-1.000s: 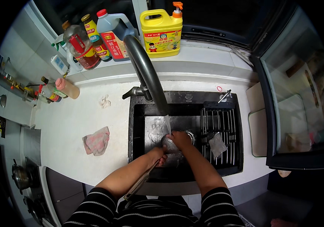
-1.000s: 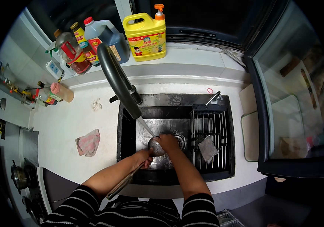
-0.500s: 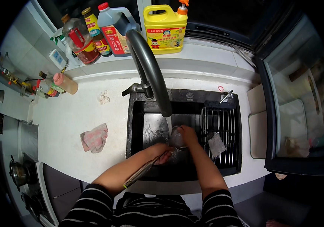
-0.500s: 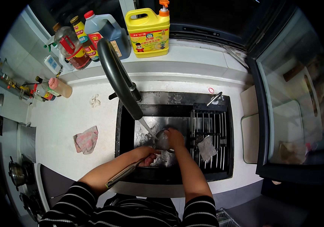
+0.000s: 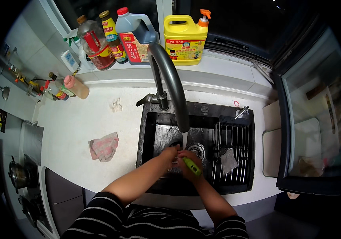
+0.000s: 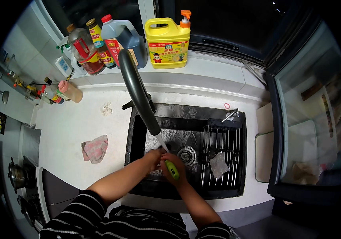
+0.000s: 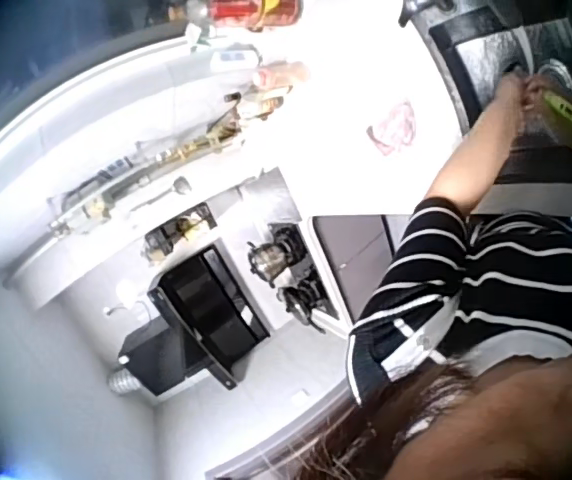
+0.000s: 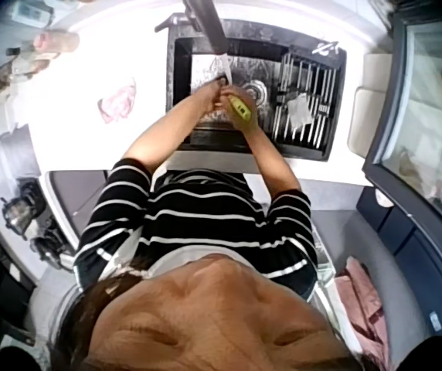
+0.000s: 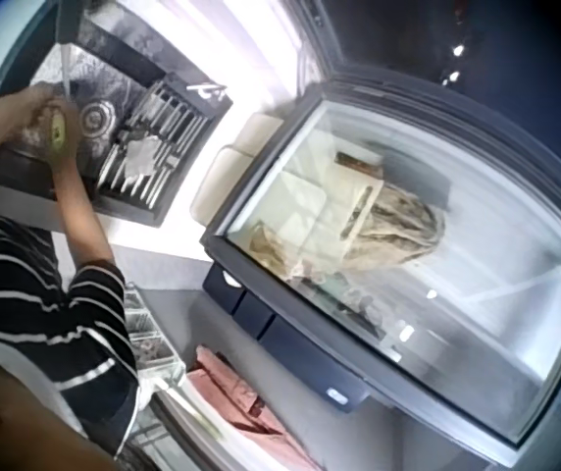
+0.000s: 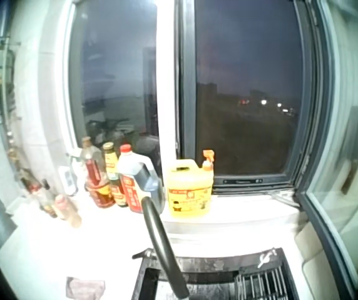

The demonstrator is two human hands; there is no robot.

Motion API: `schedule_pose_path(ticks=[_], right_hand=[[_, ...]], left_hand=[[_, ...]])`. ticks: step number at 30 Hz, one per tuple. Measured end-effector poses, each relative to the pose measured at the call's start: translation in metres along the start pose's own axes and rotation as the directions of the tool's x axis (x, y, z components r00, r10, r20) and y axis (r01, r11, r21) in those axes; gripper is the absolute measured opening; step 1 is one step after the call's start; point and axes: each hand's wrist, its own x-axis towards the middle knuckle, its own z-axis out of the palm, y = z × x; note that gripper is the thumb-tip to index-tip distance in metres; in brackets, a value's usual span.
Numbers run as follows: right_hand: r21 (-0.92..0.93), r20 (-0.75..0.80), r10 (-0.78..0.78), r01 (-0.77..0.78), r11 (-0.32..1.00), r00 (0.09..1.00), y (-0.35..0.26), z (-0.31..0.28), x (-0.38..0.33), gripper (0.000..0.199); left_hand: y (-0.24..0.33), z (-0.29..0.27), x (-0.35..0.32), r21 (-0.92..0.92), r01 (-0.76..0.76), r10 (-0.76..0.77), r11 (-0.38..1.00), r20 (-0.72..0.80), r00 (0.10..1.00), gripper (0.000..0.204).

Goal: The person washes a pot, a lid, and a ladle by hand in a sink using a cloth, then places the pot and lid on a stove, hangs the ladle on a wall hook, and wipes the sink area.

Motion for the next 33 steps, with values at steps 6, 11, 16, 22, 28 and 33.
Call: schedule_pose_path(ticks=[6, 11, 16, 22, 28, 33], right_hand=[[0.016, -0.086, 0.271, -0.271, 0.962, 0.959, 0.008, -0.012, -0.006, 0.012], [0.126, -0.02, 0.235, -0.231, 0.965, 0.972, 0.006, -0.007, -0.015, 0.013], [0.106, -0.018, 0.194, -0.191, 0.976, 0.981, -0.017, -0.002, -0.011, 0.016], [-0.526, 0.019, 0.001, 0.009, 0.85, 1.0, -0.029, -0.01, -0.008, 0.019], [0.126, -0.007, 0.425, -0.421, 0.898, 0.905, -0.072, -0.016, -0.015, 0.014], [-0.054, 0.146, 0.227, -0.221, 0.974, 0.963, -0.147, 0.018, -0.012, 0.017]], left_hand=[[0.101, -0.044, -0.02, 0.625, -0.658, 0.888, 0.421, -0.432, 0.157, 0.085], [0.119, -0.047, -0.047, 0.527, -0.732, 0.901, 0.431, -0.296, 0.318, 0.075], [0.071, -0.039, -0.065, 0.446, -0.862, 0.963, 0.242, -0.006, 0.268, 0.079], [-0.035, -0.051, -0.065, 0.69, -0.721, 0.638, -0.065, 0.584, 0.502, 0.075], [-0.035, -0.04, -0.105, 0.635, -0.719, 0.594, -0.282, 0.704, 0.389, 0.063], [-0.032, -0.064, -0.12, 0.505, -0.84, 0.61, -0.198, 0.734, 0.297, 0.031]])
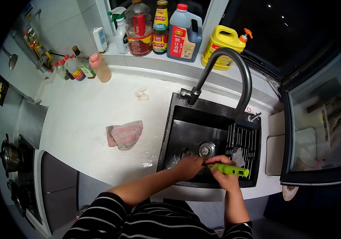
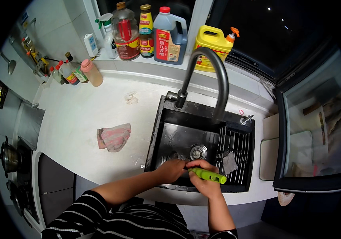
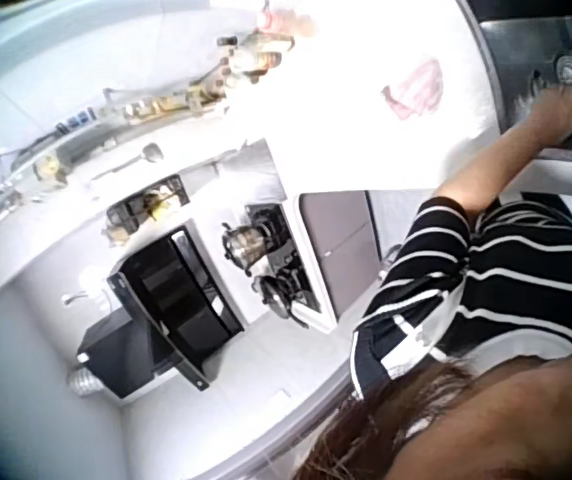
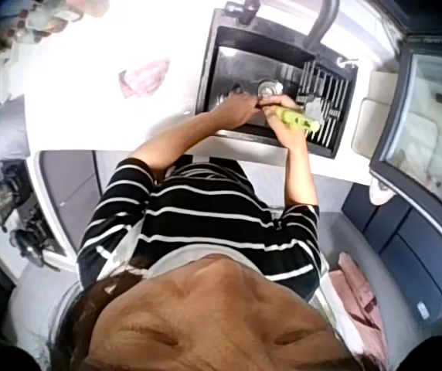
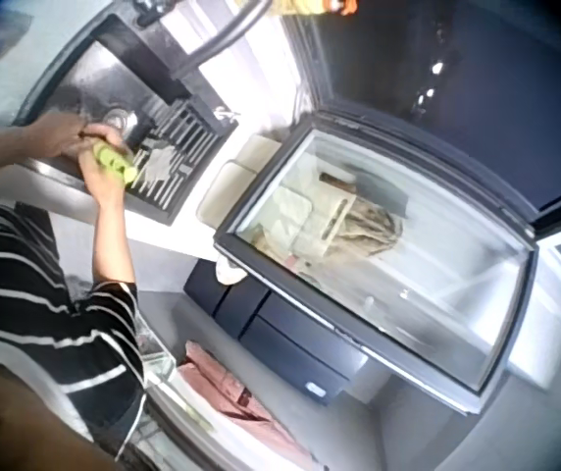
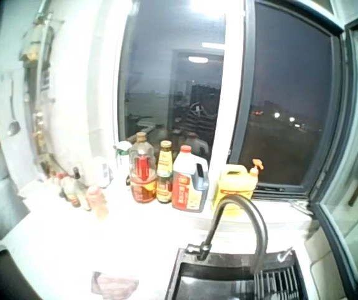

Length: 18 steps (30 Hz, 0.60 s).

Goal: The person washes a pot, a lid, and a ladle by hand in a sink using a cloth, then places the pot and lid on a stove, hangs the ladle on a wall hook, and wipes the sink area.

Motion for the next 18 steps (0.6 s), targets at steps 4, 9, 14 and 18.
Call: schedule_pose_path(ticks=[4, 9, 14, 18], right_hand=[[-0.01, -0.075, -0.022, 0.021, 1.0, 0.997, -0.028, 0.035, 0.006, 0.017], [-0.143, -0.229, -0.212, 0.183, 0.973, 0.95, -0.04, 0.085, 0.009, 0.015], [-0.125, -0.218, -0.16, 0.135, 0.983, 0.963, -0.088, 0.116, 0.023, 0.01], [0.064, 0.109, -0.143, 0.136, 0.989, 0.984, -0.12, 0.157, 0.05, 0.014]], left_hand=[[0.009, -0.045, -0.017, -0.129, 0.026, -0.037, 0.991, -0.081, 0.996, 0.021], [0.007, -0.085, -0.043, -0.17, -0.103, 0.038, 0.98, -0.351, 0.936, 0.034], [-0.01, -0.127, -0.08, -0.099, -0.079, 0.046, 0.992, -0.305, 0.951, 0.042], [-0.019, -0.148, -0.108, -0.072, -0.103, 0.095, 0.992, -0.111, 0.989, 0.04]])
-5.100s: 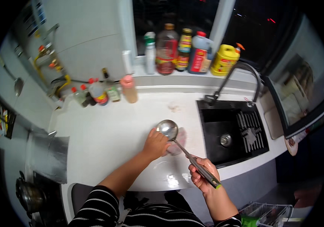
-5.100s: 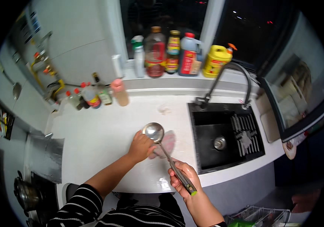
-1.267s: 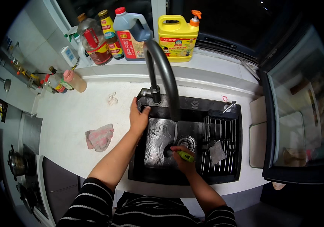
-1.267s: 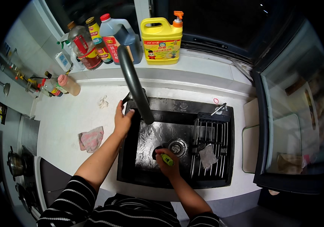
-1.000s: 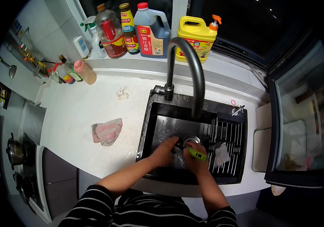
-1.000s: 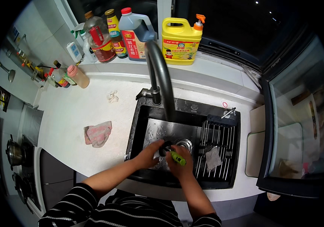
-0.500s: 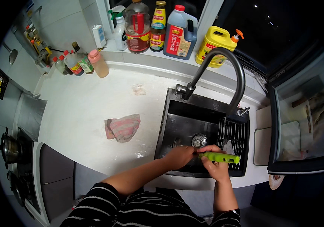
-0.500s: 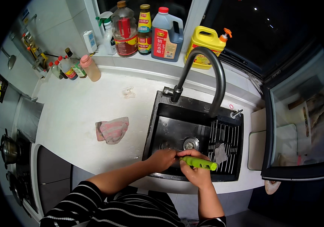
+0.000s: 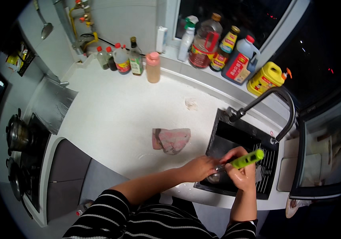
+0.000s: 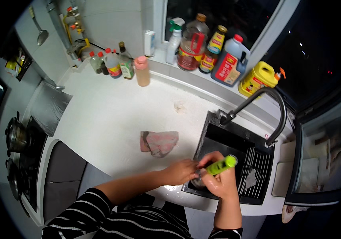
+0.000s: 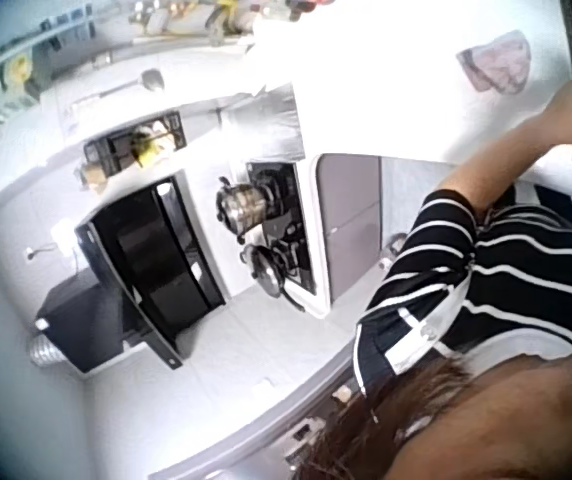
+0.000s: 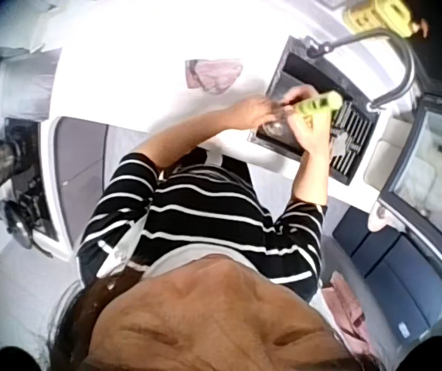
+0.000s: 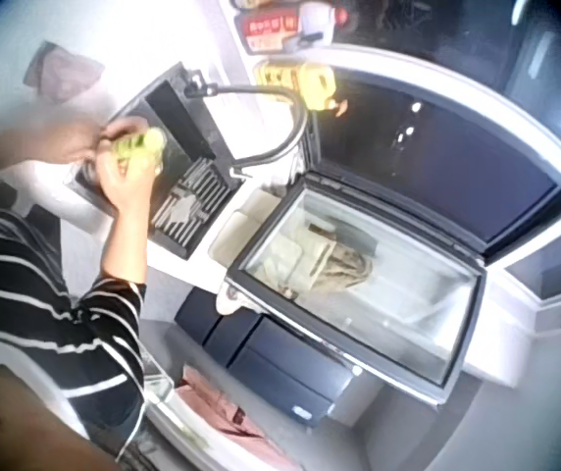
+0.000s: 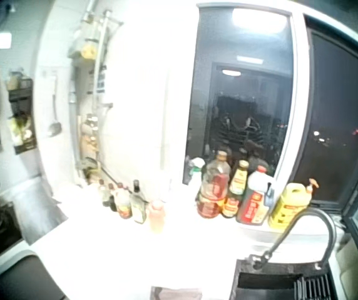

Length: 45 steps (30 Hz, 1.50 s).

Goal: The person washes a pot, a lid, and a ladle by hand in a sink using a cloth, then places the pot and lid on a stove, hangs the ladle on a wall hook, and wipes the sink area.

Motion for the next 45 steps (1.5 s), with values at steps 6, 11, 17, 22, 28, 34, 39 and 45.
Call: schedule_pose_path(ticks=[6, 11, 17, 22, 28, 34, 39, 45], right_hand=[[0.055, 0.274, -0.012, -0.003, 0.998, 0.962, -0.019, 0.056, 0.05, 0.02], [0.577, 0.433, -0.165, -0.132, 0.806, 0.886, -0.019, 0.104, 0.091, 0.034], [0.281, 0.432, -0.181, 0.059, 0.958, 0.883, -0.018, 0.214, 0.156, 0.065], [0.238, 0.385, -0.366, 0.292, 0.926, 0.847, -0.036, 0.378, 0.216, 0.051], [0.372, 0.347, -0.442, 0.311, 0.874, 0.827, -0.084, 0.574, 0.326, 0.051], [0.281, 0.184, -0.649, 0.593, 0.754, 0.738, -0.181, 0.726, 0.425, 0.063], [0.041, 0.206, -0.556, 0.56, 0.827, 0.805, -0.253, 0.762, 0.457, 0.057], [0.021, 0.034, -0.638, 0.637, 0.77, 0.77, -0.246, 0.779, 0.486, 0.04]], left_hand=[[0.006, -0.039, -0.032, -0.231, -0.048, 0.017, 0.972, -0.134, 0.991, 0.016], [-0.006, -0.075, -0.064, -0.355, 0.039, -0.123, 0.934, -0.215, 0.969, 0.016], [-0.022, -0.189, -0.122, -0.147, 0.215, -0.259, 0.966, -0.63, 0.732, 0.01], [-0.065, -0.355, -0.193, 0.103, 0.3, -0.093, 0.948, -0.813, 0.574, 0.01], [-0.087, -0.598, -0.263, 0.173, 0.291, 0.061, 0.941, -0.933, 0.356, 0.016], [-0.069, -0.8, -0.299, 0.376, 0.434, 0.261, 0.819, -0.917, 0.303, 0.018], [-0.053, -0.872, -0.314, 0.385, 0.483, 0.276, 0.786, -0.919, 0.282, 0.019], [-0.049, -0.907, -0.298, 0.367, 0.491, 0.256, 0.79, -0.925, 0.28, 0.028]])
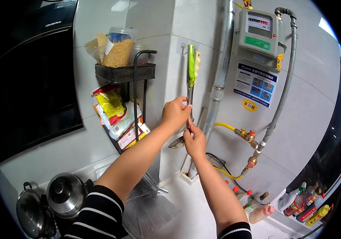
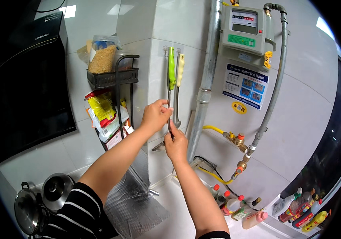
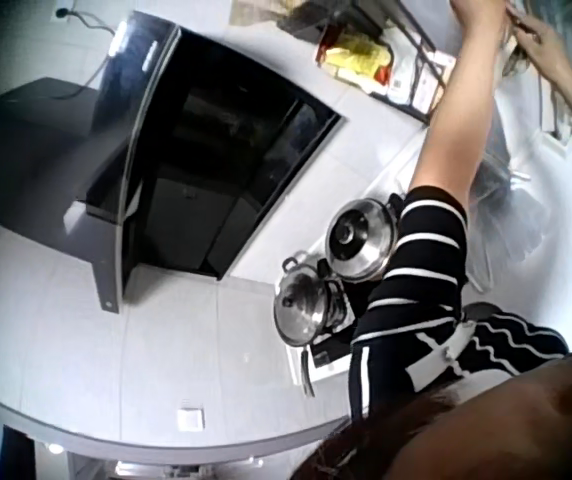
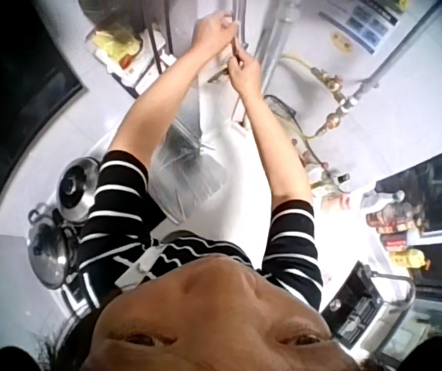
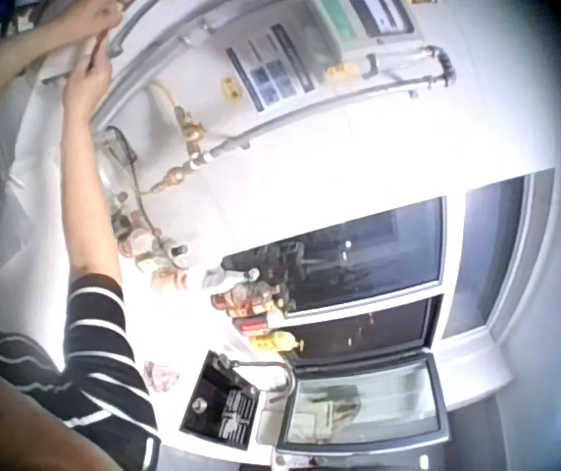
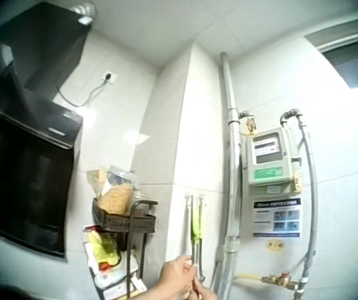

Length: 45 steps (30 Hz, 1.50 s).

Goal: The person washes a pot, a lid, and a ladle by hand in a sink using a cloth, then places the pot and lid on a stove, hangs the ladle on a wall hook, and wipes the sink area.

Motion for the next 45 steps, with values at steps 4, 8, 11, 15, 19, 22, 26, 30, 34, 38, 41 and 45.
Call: schedule_pose_path(ticks=[4, 8, 11, 15, 19, 22, 26, 30, 34, 38, 41, 45], right_hand=[[-0.141, -0.029, -0.011, 0.007, 0.99, 1.0, 0.006, 0.0, 0.004, 0.042], [-0.245, -0.036, -0.036, 0.026, 0.969, 0.999, 0.011, -0.001, 0.0, 0.044], [-0.255, -0.004, -0.036, 0.034, 0.966, 0.999, 0.008, 0.002, 0.0, 0.045], [-0.191, 0.039, -0.06, 0.066, 0.979, 0.997, 0.006, 0.015, 0.001, 0.043], [-0.251, 0.111, -0.157, 0.18, 0.951, 0.981, 0.017, 0.016, -0.008, 0.053], [-0.216, 0.08, -0.209, 0.221, 0.951, 0.975, 0.023, 0.011, -0.044, 0.057], [-0.208, 0.172, -0.044, 0.08, 0.975, 0.984, 0.027, -0.029, -0.172, 0.052], [-0.38, 0.173, 0.209, -0.131, 0.916, 0.962, 0.05, -0.137, -0.361, 0.05], [-0.823, -0.14, 0.459, -0.361, 0.439, 0.877, 0.056, -0.299, -0.529, 0.062], [-0.778, -0.563, 0.55, -0.62, -0.102, 0.616, 0.06, -0.463, -0.594, 0.085], [-0.703, -0.535, 0.725, -0.705, -0.097, 0.434, 0.071, -0.522, -0.626, 0.093], [-0.88, -0.183, 0.586, -0.397, 0.26, 0.789, 0.066, -0.477, -0.697, 0.068]], left_hand=[[-0.003, 0.009, 0.017, 0.001, 0.036, -0.036, 0.999, 0.056, 0.998, 0.022], [0.0, 0.015, 0.012, -0.045, 0.046, -0.043, 0.998, 0.066, 0.997, 0.022], [-0.008, 0.01, 0.013, 0.055, 0.054, -0.056, 0.997, 0.052, 0.997, 0.027], [-0.027, 0.006, 0.014, -0.036, 0.154, -0.151, 0.987, 0.081, 0.985, 0.028], [-0.048, 0.02, 0.007, 0.032, 0.074, -0.072, 0.997, -0.05, 0.996, 0.027], [-0.037, 0.012, -0.001, 0.115, 0.09, -0.087, 0.989, -0.036, 0.996, 0.026], [-0.085, 0.024, -0.029, 0.315, -0.133, 0.152, 0.94, -0.037, 0.988, 0.039], [-0.032, 0.053, -0.177, -0.231, -0.096, 0.093, 0.968, -0.024, 0.995, 0.058], [-0.001, 0.072, -0.372, -0.146, -0.031, 0.094, 0.989, 0.453, 0.887, 0.059], [0.093, 0.116, -0.545, -0.199, 0.244, 0.013, 0.949, 0.798, 0.602, 0.066], [0.161, 0.158, -0.631, -0.222, 0.202, 0.122, 0.954, 0.901, 0.417, 0.069], [0.202, 0.205, -0.7, -0.187, 0.039, 0.16, 0.982, 0.915, 0.37, 0.071]])
